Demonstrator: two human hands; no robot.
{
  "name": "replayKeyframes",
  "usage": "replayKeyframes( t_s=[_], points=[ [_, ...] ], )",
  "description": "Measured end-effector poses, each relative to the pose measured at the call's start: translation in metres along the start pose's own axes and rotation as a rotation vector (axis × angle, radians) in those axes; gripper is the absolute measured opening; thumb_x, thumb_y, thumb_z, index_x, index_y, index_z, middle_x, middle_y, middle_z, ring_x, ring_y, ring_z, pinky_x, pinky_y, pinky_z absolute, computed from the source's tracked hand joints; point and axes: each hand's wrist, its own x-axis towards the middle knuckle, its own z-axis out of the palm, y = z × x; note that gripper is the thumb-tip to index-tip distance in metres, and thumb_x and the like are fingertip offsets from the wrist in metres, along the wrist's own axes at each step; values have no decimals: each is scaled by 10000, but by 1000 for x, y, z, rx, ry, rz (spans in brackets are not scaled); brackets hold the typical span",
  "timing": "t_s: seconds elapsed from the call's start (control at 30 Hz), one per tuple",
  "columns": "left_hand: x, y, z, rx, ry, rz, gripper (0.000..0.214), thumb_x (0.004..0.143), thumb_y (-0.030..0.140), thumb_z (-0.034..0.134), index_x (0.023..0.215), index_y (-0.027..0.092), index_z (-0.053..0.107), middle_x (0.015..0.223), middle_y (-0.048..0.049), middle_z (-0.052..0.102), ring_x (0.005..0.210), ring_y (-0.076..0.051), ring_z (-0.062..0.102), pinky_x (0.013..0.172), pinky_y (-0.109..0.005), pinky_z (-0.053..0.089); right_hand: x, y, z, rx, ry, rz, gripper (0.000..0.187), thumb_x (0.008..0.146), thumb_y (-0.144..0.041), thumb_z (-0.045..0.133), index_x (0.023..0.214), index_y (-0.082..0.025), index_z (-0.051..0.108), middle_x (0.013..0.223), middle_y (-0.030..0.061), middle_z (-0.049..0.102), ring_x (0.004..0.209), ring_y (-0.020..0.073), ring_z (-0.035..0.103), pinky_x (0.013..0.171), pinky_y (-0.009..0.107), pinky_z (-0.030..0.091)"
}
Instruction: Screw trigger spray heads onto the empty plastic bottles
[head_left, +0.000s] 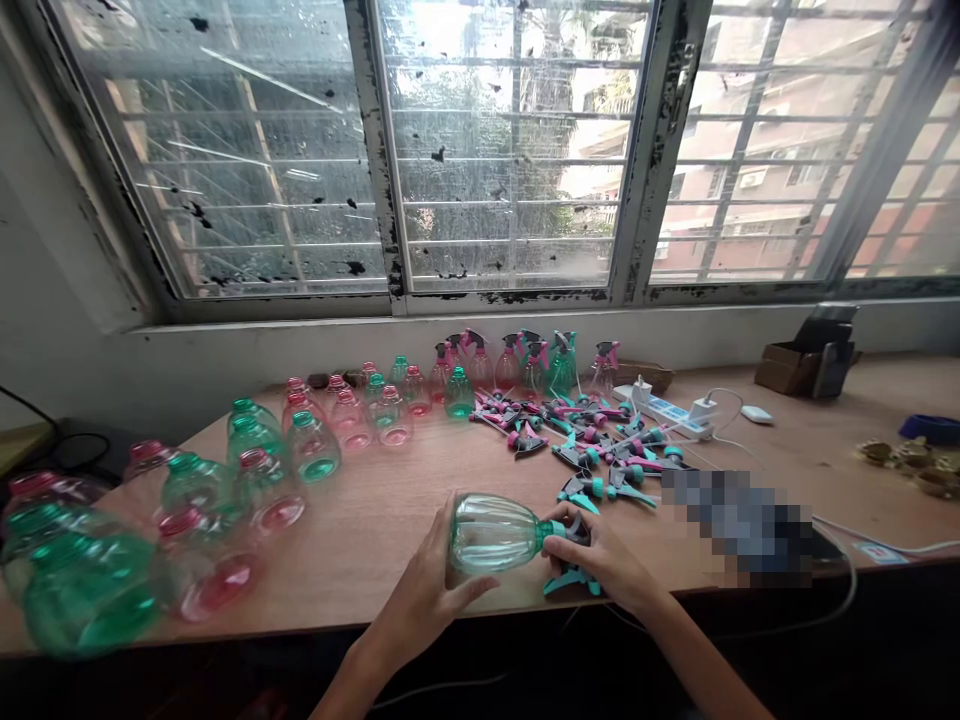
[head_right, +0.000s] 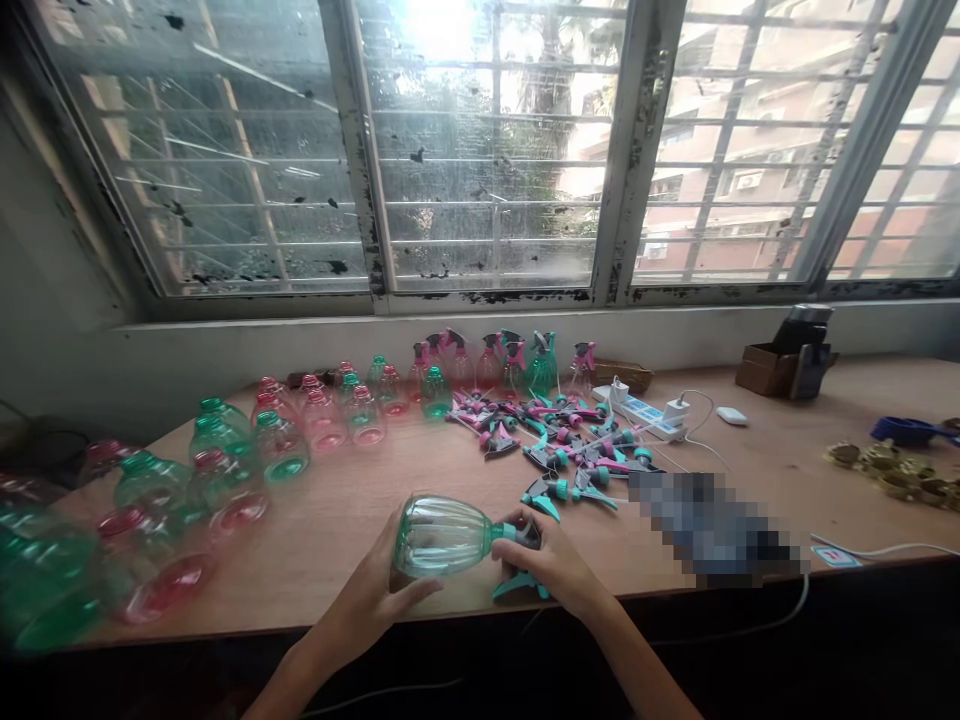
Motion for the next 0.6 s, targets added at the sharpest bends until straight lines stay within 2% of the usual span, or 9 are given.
replayKeyframes(
  t_s=[0.13, 0.23, 0.43, 0.6],
  points=[
    [-2, 2, 2, 26, 27, -9, 958, 878, 360, 717, 1578, 353, 63, 1632, -93, 284, 1465, -333, 348, 1186, -495, 338, 0, 2, 0, 5, -1, 2, 353, 812, -428, 795, 994, -174, 631, 632, -7, 721, 604, 172, 654, 602, 277, 482],
    [-3, 1, 3, 35, 37, -10, 909, 900, 305, 680, 1571, 372, 71, 1629, -77, 282, 1470, -318, 339, 1193, -490, 323, 1, 2, 0, 4, -2, 9, 383, 795, -444, 805, 1003, -176, 628, 619, -10, 723, 594, 174, 658, 594, 272, 484],
    [-3, -6, 3, -13, -10, -34, 1013, 873, 389, 712, 1586, 298, -1, 1614, -135, 317, 1459, -352, 360, 1187, -526, 326, 0, -2, 2, -8, 2, 8, 387, 789, -461, 805, 984, -178, 627, 607, -16, 717, 579, 172, 655, 588, 271, 478],
    [-1, -6, 2, -40, 26, -1, 963, 867, 434, 714, 1593, 243, 111, 1571, -146, 404, 1455, -384, 356, 1182, -546, 339, -1, -5, 3, -7, 2, 12, 373, 800, -463, 795, 985, -185, 629, 617, -14, 720, 590, 184, 658, 596, 286, 482]
  ],
)
